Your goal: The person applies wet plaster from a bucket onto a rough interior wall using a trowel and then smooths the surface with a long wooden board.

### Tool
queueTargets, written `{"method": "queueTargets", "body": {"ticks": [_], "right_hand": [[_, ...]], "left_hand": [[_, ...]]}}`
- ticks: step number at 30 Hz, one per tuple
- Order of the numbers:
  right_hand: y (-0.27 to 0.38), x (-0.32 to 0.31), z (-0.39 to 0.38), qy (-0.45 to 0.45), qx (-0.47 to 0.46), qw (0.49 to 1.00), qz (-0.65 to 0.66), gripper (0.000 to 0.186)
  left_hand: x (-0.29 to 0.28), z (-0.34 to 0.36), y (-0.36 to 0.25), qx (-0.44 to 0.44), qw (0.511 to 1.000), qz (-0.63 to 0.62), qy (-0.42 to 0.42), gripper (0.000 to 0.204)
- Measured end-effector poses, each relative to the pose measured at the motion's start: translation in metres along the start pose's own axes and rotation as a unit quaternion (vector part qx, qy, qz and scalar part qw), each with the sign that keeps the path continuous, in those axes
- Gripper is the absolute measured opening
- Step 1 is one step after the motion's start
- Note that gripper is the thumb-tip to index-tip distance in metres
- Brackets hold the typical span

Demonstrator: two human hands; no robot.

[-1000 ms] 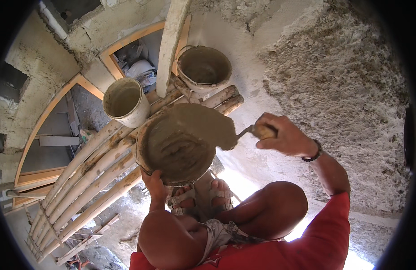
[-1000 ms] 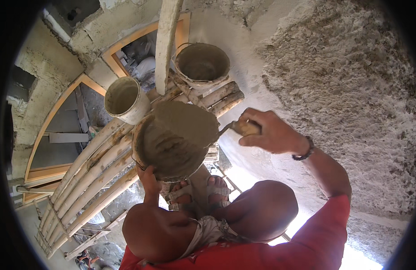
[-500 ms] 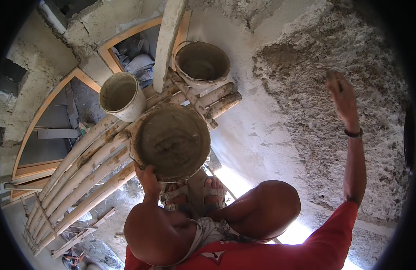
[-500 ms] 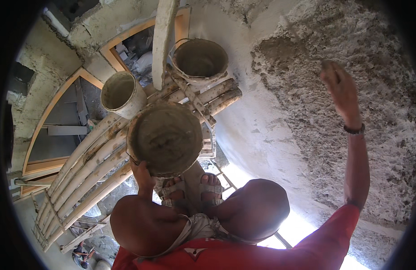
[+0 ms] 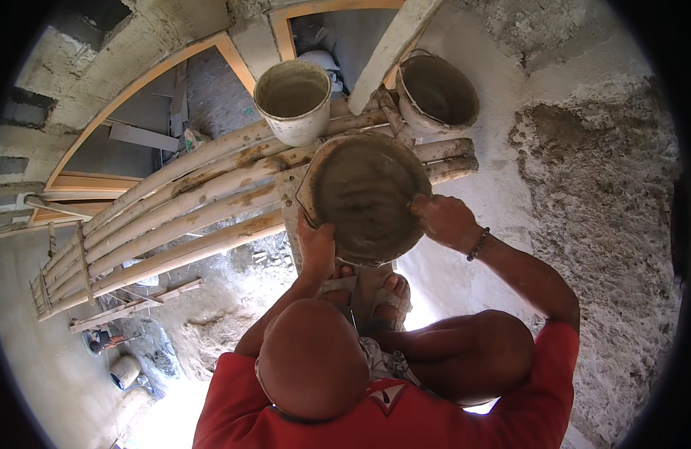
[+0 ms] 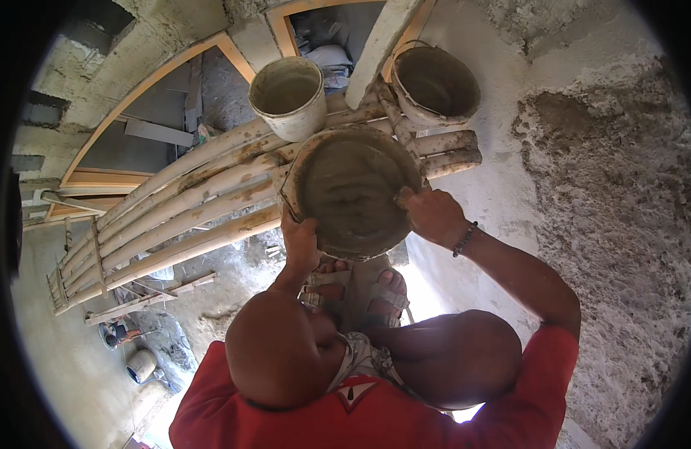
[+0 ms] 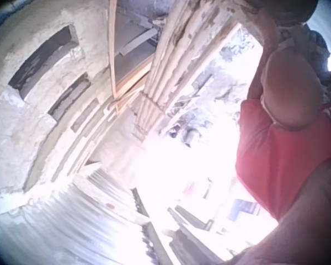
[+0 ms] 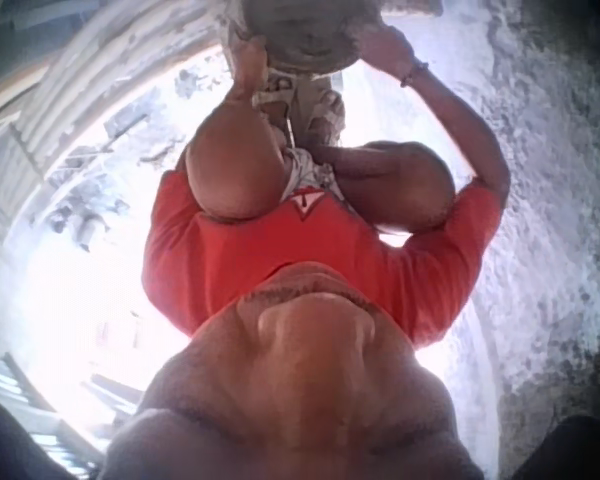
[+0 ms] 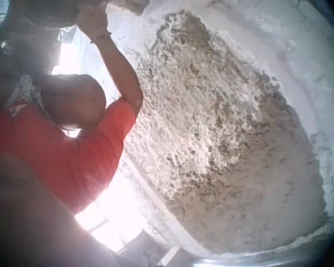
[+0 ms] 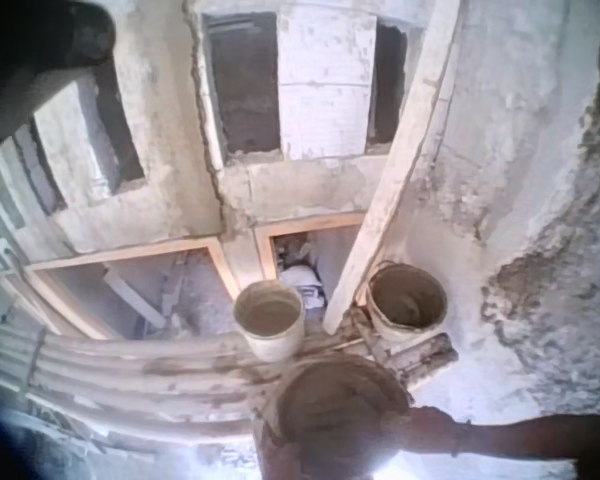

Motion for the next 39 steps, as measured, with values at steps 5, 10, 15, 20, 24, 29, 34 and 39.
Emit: {"method": "queueTargets", "body": {"ticks": [5,10,15,20,24,29,34,39], "right_hand": [[-0.006,0.023,-0.01,-0.015,-0.021,0.991,0.13,0.038],[-0.007,0.039,-0.033,-0.061,0.02,0.979,0.195,0.042],[-0.006,0.044,-0.035,-0.079,0.029,0.983,0.164,0.037],[-0.019,0.012,-0.054,-0.074,0.051,0.976,0.198,0.043],[-0.028,-0.086,-0.099,-0.106,0.054,0.957,0.263,0.051],[-0.069,-0.156,-0.159,-0.121,0.037,0.934,0.333,0.054],[-0.166,-0.158,-0.192,-0.19,0.236,0.824,0.479,0.045],[-0.246,-0.244,-0.31,-0.404,0.341,0.848,0.035,0.067]], "left_hand": [[0.002,-0.008,-0.02,0.002,1.0,-0.008,0.018,0.054],[-0.002,-0.006,-0.021,0.01,1.0,-0.017,0.016,0.053],[-0.008,0.001,-0.007,-0.006,1.0,0.003,0.019,0.06],[-0.004,0.002,-0.005,0.006,0.997,-0.036,0.065,0.065],[0.0,-0.002,-0.013,-0.006,0.994,-0.081,0.069,0.065],[-0.008,0.005,-0.005,0.004,0.996,-0.048,0.075,0.062],[-0.012,0.001,-0.017,0.019,0.997,-0.042,0.061,0.061],[0.003,-0.004,-0.014,-0.021,0.997,-0.043,0.065,0.066]]}}
Point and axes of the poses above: each hand's wrist, its own z-axis towards the middle knuckle, its own x-axis out of the palm, y = z × x, the point moved 3 cm from there along z, towards the middle knuckle, and after that the axes turned 5 degrees about -x, right-handed, at the moved point
